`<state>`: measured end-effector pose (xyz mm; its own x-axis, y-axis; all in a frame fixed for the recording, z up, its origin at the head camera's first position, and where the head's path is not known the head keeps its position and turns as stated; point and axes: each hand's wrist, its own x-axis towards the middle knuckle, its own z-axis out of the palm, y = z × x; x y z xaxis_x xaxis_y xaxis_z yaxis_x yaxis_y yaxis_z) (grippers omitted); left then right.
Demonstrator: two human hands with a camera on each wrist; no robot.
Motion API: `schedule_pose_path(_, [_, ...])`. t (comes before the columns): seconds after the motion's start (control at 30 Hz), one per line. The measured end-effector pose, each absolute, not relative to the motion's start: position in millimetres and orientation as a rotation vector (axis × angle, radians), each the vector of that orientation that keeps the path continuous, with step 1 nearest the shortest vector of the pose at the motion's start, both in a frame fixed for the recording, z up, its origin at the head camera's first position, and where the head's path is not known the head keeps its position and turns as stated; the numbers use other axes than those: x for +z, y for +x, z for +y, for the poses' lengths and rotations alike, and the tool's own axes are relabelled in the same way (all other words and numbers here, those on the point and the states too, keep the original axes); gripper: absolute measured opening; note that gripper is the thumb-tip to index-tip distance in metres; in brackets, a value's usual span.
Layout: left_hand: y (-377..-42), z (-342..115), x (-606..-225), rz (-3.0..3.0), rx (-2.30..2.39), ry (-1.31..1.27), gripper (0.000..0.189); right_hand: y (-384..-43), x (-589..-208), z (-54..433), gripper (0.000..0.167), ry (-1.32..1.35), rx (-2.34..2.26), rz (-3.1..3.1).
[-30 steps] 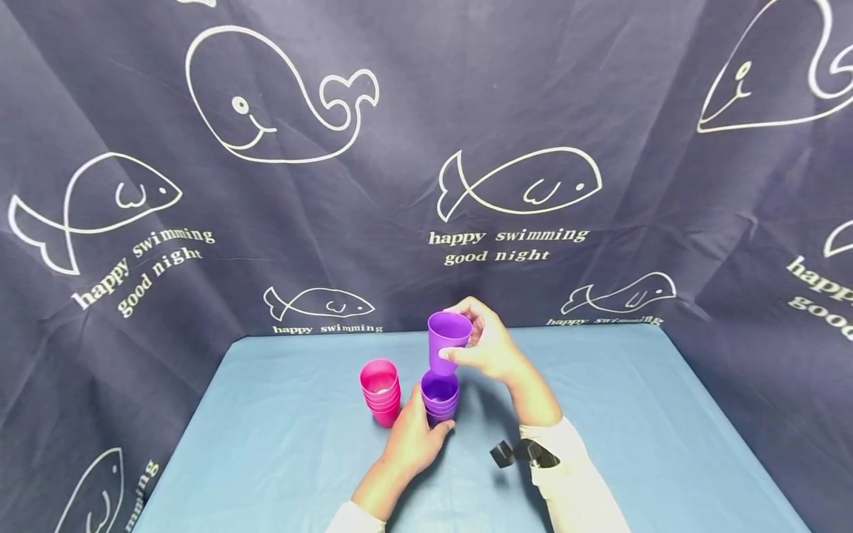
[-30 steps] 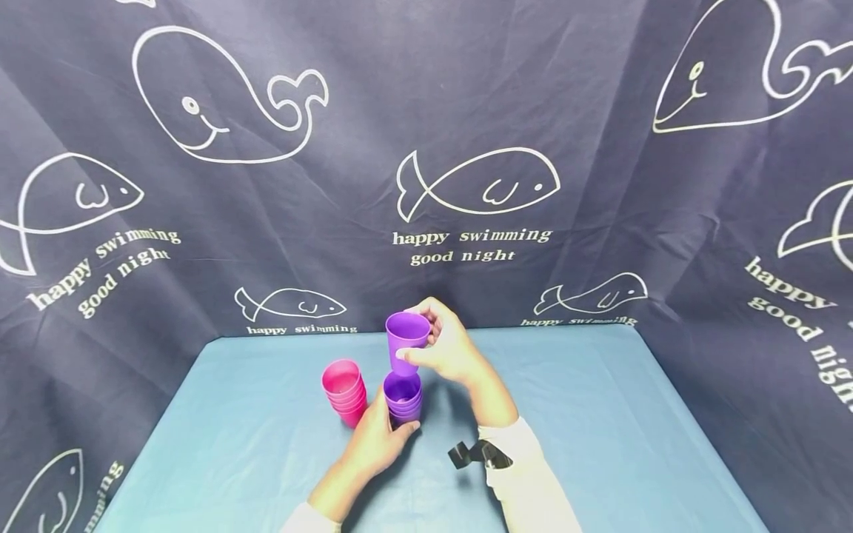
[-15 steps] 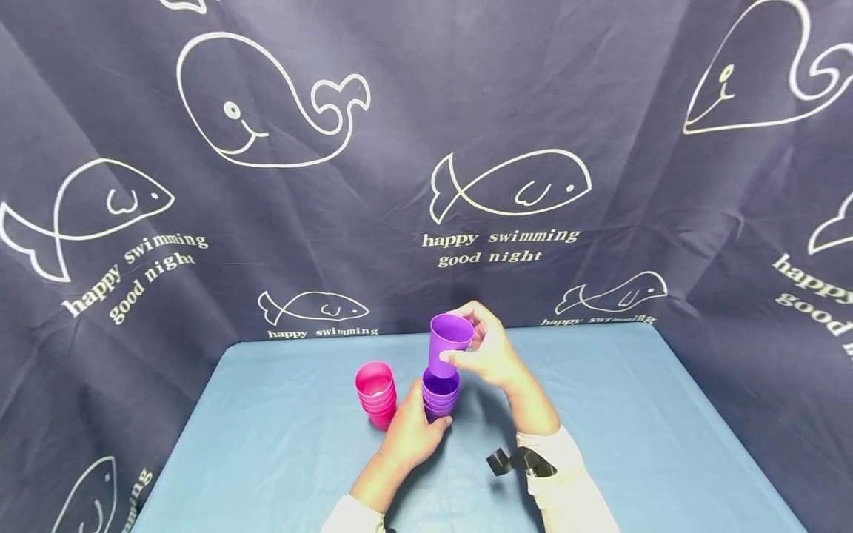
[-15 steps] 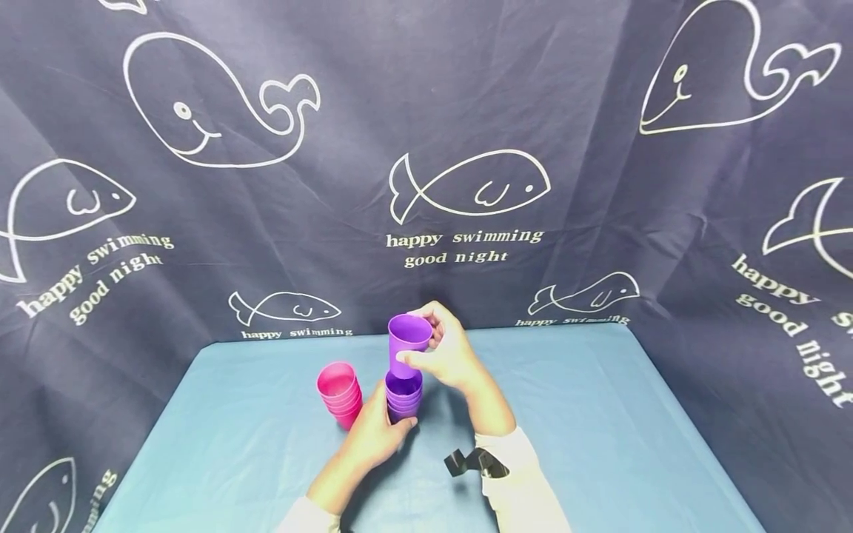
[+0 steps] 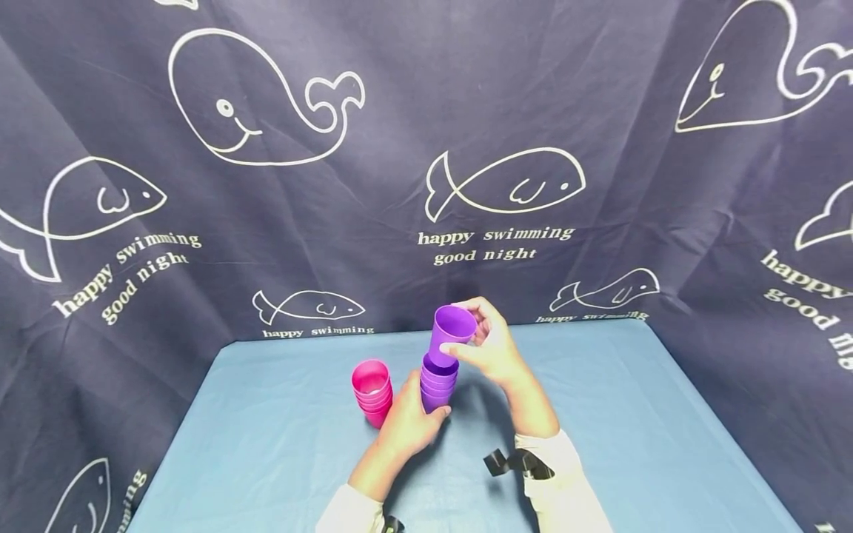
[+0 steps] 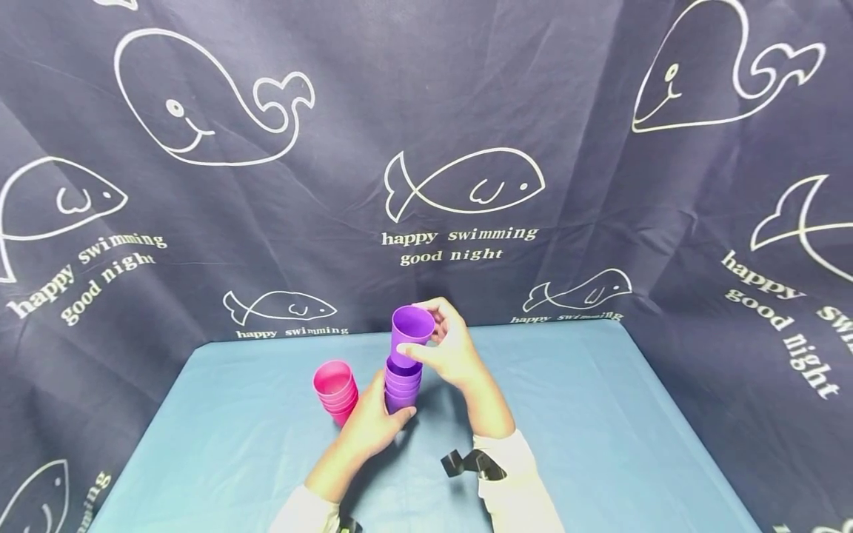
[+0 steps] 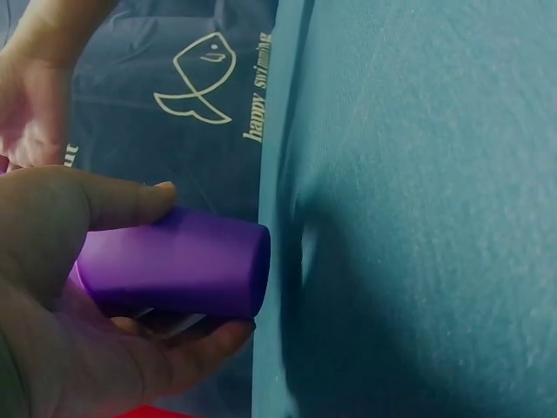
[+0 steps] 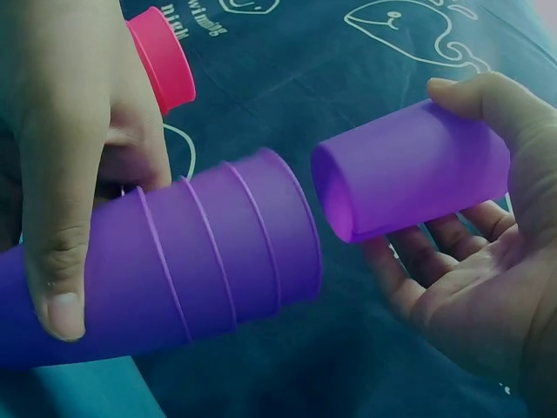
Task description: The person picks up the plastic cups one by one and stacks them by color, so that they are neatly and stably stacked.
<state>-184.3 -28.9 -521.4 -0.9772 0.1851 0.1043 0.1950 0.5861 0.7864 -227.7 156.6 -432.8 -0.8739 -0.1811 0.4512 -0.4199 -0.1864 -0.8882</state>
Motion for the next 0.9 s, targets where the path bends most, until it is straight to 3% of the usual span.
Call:
schedule_pose_path(0.4, [-183, -31, -526, -2.811, -1.385, -0.312, 0.065, -219, -443, 152, 0.068, 0.407, 2.228, -1.879])
schedule_pose_path(0.9, [-183, -29, -526, -2.804, -1.355, -0.314, 0.065, -222, -450, 153, 0.071, 0.316, 2.247, -1.954])
